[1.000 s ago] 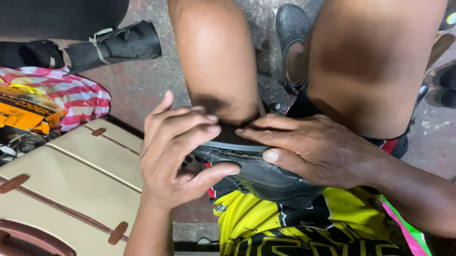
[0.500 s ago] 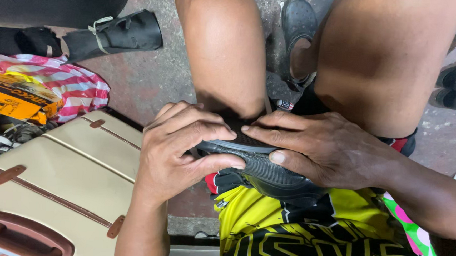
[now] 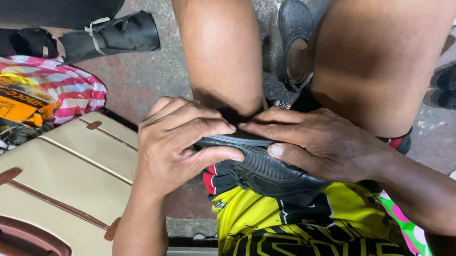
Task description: The person sits on the floor and repairs a black shoe by pressing the sole to the upper. They use a hammer to tap the sole and then insert a white paper-like material into the shoe's opening.
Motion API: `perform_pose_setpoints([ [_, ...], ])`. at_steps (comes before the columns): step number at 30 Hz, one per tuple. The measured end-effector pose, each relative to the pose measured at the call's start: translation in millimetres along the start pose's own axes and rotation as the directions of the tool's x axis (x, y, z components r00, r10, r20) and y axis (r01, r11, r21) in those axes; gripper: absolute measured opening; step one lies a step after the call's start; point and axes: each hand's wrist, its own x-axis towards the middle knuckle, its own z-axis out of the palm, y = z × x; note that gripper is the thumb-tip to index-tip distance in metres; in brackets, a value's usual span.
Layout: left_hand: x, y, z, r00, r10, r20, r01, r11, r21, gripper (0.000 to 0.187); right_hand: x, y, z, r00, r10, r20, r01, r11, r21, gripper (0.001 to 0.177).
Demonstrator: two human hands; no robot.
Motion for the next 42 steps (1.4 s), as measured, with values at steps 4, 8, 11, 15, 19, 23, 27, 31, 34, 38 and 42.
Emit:
perform_pose_setpoints([
  [4,1,-4,2,0.999,0.035,-0.014,-0.035,0.999,0.006,0.04,0,1,0,1.0,-0.026,0.001,0.026,0.999,0.032,0.054],
  [8,-2,-6,1,1.0,0.023,-0.004,-0.023,0.999,0.043,0.039,-4,7,-5,0.994,-0.109,-0.007,0.109,0.985,0.136,0.055],
  [11,-1,-10,2,0.999,0.035,-0.024,-0.034,0.999,0.035,0.04,-10,11,-10,0.981,-0.195,-0.021,0.196,0.963,0.186,0.056],
  [15,-2,-10,0,1.0,0.01,-0.002,-0.01,1.0,0.028,0.043,-15,11,-9,0.979,-0.201,-0.033,0.203,0.965,0.167,0.054],
  [19,0,8,-9,0.999,0.007,0.035,-0.01,0.996,0.092,0.042,-12,8,-6,0.985,-0.159,-0.062,0.165,0.982,0.093,0.051],
  [23,1,26,-2,0.998,0.008,0.056,-0.013,0.996,0.088,0.053,-14,1,-3,0.999,-0.035,-0.031,0.036,0.998,0.051,0.048],
  [27,1,23,5,0.994,0.094,0.054,-0.096,0.994,0.045,0.043,-15,-3,-1,0.997,0.069,-0.025,-0.07,0.995,-0.07,0.045],
  [31,-1,21,9,0.983,0.168,0.073,-0.175,0.979,0.106,0.041,-19,0,2,0.998,0.041,-0.046,-0.044,0.997,-0.067,0.048],
  [34,-3,21,10,0.984,0.158,0.077,-0.165,0.981,0.1,0.037,-15,1,1,0.997,0.056,-0.051,-0.06,0.996,-0.071,0.049],
  [38,-3,23,10,0.987,0.131,0.097,-0.141,0.984,0.109,0.031,-13,-2,2,0.997,0.05,-0.061,-0.052,0.998,-0.035,0.048],
  [42,-3,29,11,0.984,0.145,0.101,-0.157,0.98,0.122,0.026,-10,-6,-8,0.998,0.031,-0.051,-0.029,0.998,0.05,0.047],
])
